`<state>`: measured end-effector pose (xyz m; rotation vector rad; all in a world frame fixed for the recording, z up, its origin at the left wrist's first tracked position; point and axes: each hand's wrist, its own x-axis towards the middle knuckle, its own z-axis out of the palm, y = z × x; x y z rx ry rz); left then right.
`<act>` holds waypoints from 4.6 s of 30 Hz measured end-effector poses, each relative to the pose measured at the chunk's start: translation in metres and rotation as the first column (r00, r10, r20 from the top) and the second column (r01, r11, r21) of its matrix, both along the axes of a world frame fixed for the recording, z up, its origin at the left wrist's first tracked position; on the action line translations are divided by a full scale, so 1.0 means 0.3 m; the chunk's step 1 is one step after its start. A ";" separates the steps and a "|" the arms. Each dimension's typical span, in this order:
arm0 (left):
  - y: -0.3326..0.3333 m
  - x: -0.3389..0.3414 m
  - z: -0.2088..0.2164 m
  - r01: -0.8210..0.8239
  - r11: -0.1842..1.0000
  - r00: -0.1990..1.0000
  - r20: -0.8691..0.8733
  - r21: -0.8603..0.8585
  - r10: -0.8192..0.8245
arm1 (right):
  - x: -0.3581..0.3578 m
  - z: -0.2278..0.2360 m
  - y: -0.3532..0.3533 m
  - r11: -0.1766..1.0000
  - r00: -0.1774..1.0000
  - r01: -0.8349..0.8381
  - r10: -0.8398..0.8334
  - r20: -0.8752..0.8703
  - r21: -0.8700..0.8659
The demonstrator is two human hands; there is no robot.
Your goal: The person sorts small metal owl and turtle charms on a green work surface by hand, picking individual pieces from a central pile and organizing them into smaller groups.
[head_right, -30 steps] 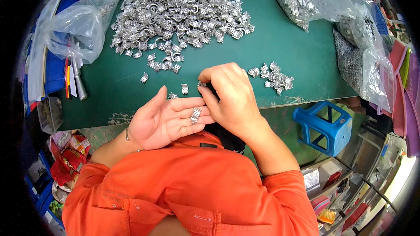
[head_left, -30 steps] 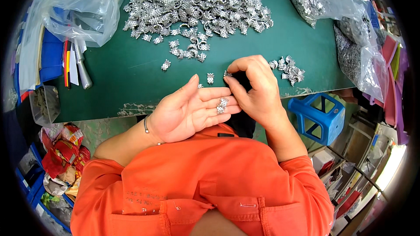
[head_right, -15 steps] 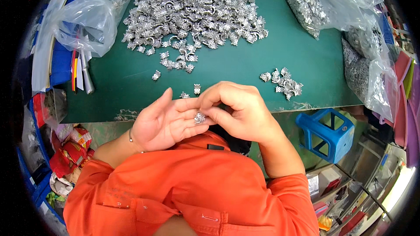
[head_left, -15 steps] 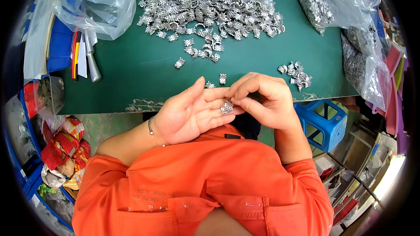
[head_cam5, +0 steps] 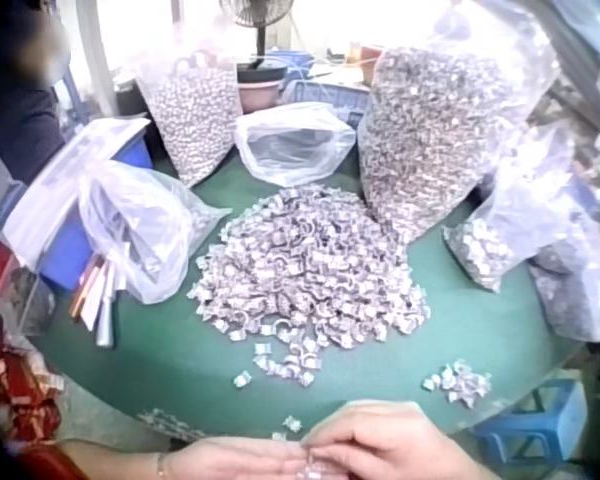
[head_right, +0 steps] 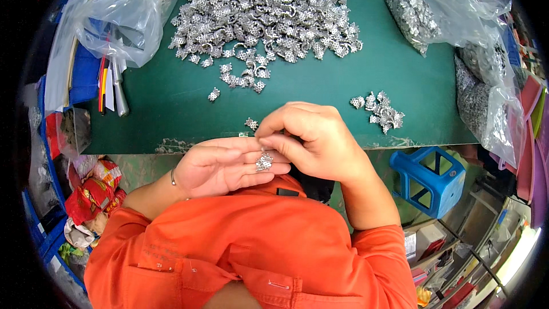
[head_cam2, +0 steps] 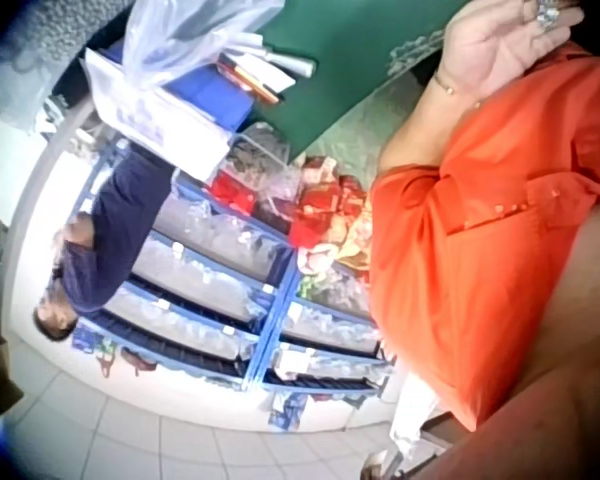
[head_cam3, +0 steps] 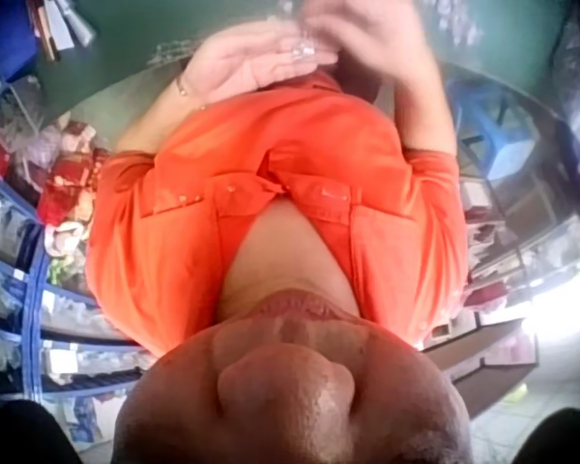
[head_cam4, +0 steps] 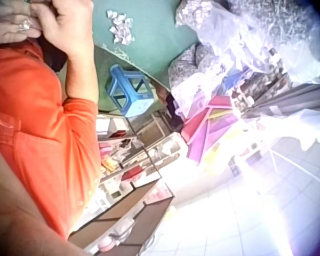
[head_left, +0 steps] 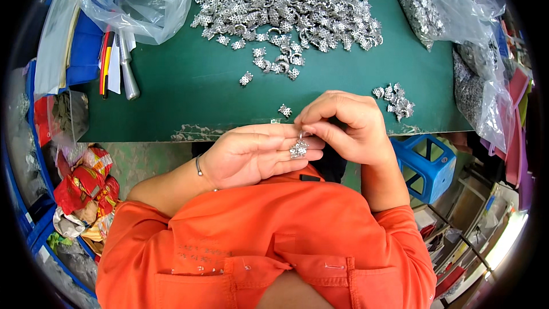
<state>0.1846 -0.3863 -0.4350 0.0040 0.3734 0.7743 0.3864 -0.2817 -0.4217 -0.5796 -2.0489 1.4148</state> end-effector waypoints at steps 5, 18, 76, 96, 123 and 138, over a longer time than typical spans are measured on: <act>0.004 0.001 0.007 0.002 0.999 0.999 0.035 -0.044 0.000 | -0.039 -0.029 0.006 0.983 0.992 0.122 -0.126 0.022 0.134; 0.011 0.006 0.018 -0.032 0.997 0.999 0.015 -0.074 0.033 | 0.002 -0.017 0.031 0.955 0.952 0.294 -0.297 -0.077 -0.042; 0.057 -0.012 -0.011 -0.019 0.996 1.000 0.020 0.088 0.018 | -0.105 -0.036 0.081 0.795 0.941 0.192 -0.315 0.121 0.576; 0.059 -0.010 -0.022 -0.022 0.996 0.999 0.043 0.088 0.018 | -0.133 -0.032 0.103 0.831 0.979 0.063 -0.160 0.128 0.553; 0.044 -0.006 -0.016 -0.073 0.996 0.997 0.019 0.050 0.072 | -0.026 -0.020 0.110 0.854 0.893 0.244 -0.383 0.238 0.460; 0.053 -0.007 -0.011 -0.071 0.997 0.997 0.039 0.035 0.070 | -0.016 0.022 0.091 0.944 0.944 0.328 -0.327 -0.049 0.028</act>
